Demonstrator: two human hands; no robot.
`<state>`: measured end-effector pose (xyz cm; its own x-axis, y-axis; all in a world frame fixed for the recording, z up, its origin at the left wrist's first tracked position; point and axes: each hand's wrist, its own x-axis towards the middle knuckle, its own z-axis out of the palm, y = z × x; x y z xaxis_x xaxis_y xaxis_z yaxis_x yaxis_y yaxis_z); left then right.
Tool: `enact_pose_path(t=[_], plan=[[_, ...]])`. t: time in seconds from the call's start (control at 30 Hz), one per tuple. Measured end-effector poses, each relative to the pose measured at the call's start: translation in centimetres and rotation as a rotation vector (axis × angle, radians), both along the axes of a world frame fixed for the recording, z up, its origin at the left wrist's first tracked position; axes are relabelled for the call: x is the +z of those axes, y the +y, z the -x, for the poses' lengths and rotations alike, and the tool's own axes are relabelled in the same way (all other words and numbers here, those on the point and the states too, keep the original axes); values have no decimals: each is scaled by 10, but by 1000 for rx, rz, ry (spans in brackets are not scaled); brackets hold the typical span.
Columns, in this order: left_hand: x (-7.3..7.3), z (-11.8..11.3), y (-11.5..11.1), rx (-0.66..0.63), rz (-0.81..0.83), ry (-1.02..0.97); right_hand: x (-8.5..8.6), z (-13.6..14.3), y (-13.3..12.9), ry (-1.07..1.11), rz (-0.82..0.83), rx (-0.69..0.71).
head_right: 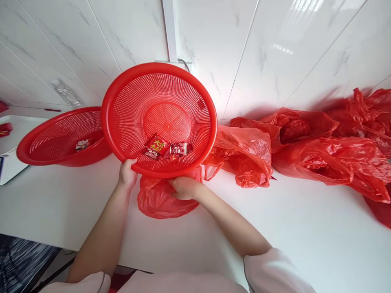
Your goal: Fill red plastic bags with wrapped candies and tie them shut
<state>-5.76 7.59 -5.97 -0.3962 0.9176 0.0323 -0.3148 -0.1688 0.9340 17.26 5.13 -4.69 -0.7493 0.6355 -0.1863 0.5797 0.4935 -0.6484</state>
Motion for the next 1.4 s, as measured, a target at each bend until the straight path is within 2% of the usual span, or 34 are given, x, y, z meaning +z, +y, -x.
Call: enact_pose_path(t=[0.1,0.13,0.2,0.27,0.37,0.53,0.6,0.7,0.8,0.9,1.03,1.2,1.4], plan=[[-2,0,1,-19,55,-24,22,-17,-1,-6,9,145],[-2,0,1,-20,73,-26,28,-23,0,31,4,153],[-2,-1,2,-9,86,-13,38,-30,4,153,-52,118],[-2,-2,1,-1,86,14,42,-33,9,295,-178,-23],[-2,-7,-2,-37,95,32,36,-27,15,301,-359,-230],[-4,-26,-11,-140,96,14,14,-14,17,-43,-494,-369],[-4,-32,-13,-150,88,12,10,-13,17,-89,-489,-345],[-4,-34,-13,-123,86,6,15,-19,18,-46,-434,-207],[-4,-29,-10,-139,75,-4,29,-30,19,150,-349,-39],[-4,-25,-9,-110,33,9,46,-39,17,374,-234,35],[-5,-25,-9,-93,37,33,58,-42,11,435,-88,61],[-7,-30,-11,-133,83,23,49,-33,9,374,-274,-68],[-3,-46,-20,-166,63,100,39,-24,9,472,-284,-100]])
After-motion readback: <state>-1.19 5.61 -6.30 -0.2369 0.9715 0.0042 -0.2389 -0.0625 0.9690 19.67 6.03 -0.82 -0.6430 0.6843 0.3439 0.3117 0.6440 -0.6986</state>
